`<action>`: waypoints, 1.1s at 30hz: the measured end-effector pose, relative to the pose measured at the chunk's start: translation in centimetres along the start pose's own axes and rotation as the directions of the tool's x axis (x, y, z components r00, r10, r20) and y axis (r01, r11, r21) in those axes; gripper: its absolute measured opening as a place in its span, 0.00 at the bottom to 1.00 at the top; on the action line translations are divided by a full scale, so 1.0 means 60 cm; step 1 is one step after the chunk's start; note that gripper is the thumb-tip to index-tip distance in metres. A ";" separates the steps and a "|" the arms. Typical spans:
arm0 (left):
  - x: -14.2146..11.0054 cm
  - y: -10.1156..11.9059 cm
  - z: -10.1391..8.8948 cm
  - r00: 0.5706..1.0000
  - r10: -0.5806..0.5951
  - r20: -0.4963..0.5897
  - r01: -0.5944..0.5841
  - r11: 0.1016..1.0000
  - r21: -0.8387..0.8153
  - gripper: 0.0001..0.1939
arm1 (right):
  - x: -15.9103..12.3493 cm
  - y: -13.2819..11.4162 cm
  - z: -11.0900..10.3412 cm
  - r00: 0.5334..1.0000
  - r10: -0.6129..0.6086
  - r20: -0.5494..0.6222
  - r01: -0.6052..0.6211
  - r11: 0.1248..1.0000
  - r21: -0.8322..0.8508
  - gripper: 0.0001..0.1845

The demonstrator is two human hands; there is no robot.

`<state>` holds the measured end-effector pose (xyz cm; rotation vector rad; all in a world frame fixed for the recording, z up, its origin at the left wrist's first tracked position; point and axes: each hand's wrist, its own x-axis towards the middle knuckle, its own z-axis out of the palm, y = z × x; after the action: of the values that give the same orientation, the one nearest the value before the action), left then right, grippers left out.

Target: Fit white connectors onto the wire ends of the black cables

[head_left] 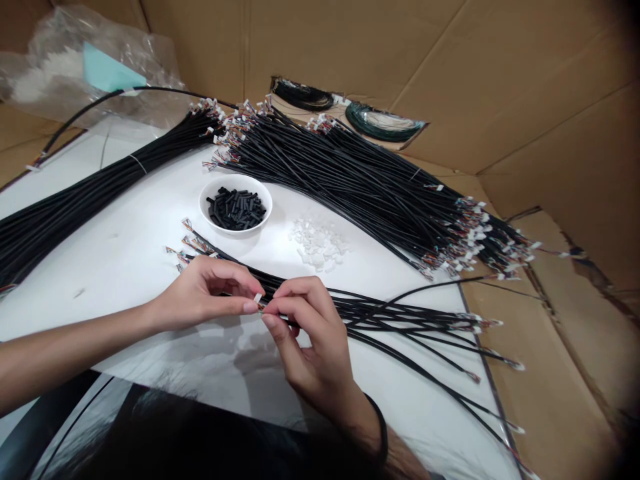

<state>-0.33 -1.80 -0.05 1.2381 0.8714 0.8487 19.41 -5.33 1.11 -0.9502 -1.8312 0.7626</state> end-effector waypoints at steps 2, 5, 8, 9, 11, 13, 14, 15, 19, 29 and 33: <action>-0.001 0.001 0.000 1.000 0.018 -0.011 -0.018 0.999 0.038 0.06 | 0.001 -0.002 -0.001 0.999 0.048 -0.006 -0.048 0.998 0.028 0.06; -0.003 0.004 0.001 0.999 0.045 -0.013 -0.044 0.995 0.090 0.06 | 0.002 -0.003 -0.002 0.993 0.116 -0.010 -0.115 0.990 0.083 0.06; -0.004 0.004 0.001 0.997 0.073 -0.004 -0.072 0.992 0.102 0.06 | 0.004 -0.003 -0.003 0.987 0.160 0.004 -0.159 0.980 0.119 0.06; -0.004 0.004 0.001 0.997 0.078 -0.001 -0.077 0.992 0.096 0.06 | 0.005 -0.003 -0.003 0.986 0.165 0.008 -0.165 0.979 0.123 0.06; -0.004 0.003 0.001 0.997 0.082 0.001 -0.082 0.994 0.078 0.07 | 0.006 -0.004 -0.002 0.987 0.161 0.007 -0.160 0.979 0.124 0.06; -0.005 0.002 0.000 0.996 0.085 0.007 -0.085 0.994 0.064 0.08 | 0.006 -0.005 -0.002 0.989 0.149 0.009 -0.149 0.981 0.123 0.05; -0.005 0.001 0.000 0.996 0.086 0.013 -0.086 0.995 0.058 0.08 | 0.006 -0.006 -0.002 0.989 0.146 0.015 -0.147 0.982 0.122 0.05; -0.005 0.000 0.000 0.996 0.085 0.019 -0.086 0.995 0.052 0.08 | 0.006 -0.007 -0.002 0.989 0.145 0.024 -0.147 0.982 0.122 0.04; -0.006 -0.003 -0.002 0.997 0.065 0.045 -0.066 0.998 0.025 0.07 | 0.005 -0.008 -0.002 0.990 0.130 0.057 -0.135 0.985 0.111 0.05; -0.008 0.001 -0.004 0.999 0.016 0.032 -0.018 0.999 0.045 0.04 | 0.004 0.004 0.003 0.995 0.050 0.090 -0.050 0.999 -0.003 0.09; -0.007 0.005 -0.006 0.999 0.030 -0.032 -0.025 0.990 0.142 0.04 | 0.009 0.020 -0.009 0.989 0.002 0.148 0.029 0.979 -0.202 0.19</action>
<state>-0.86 -1.97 0.26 1.3651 0.9575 0.8433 20.11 -4.18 0.57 -1.0331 -2.0740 0.6608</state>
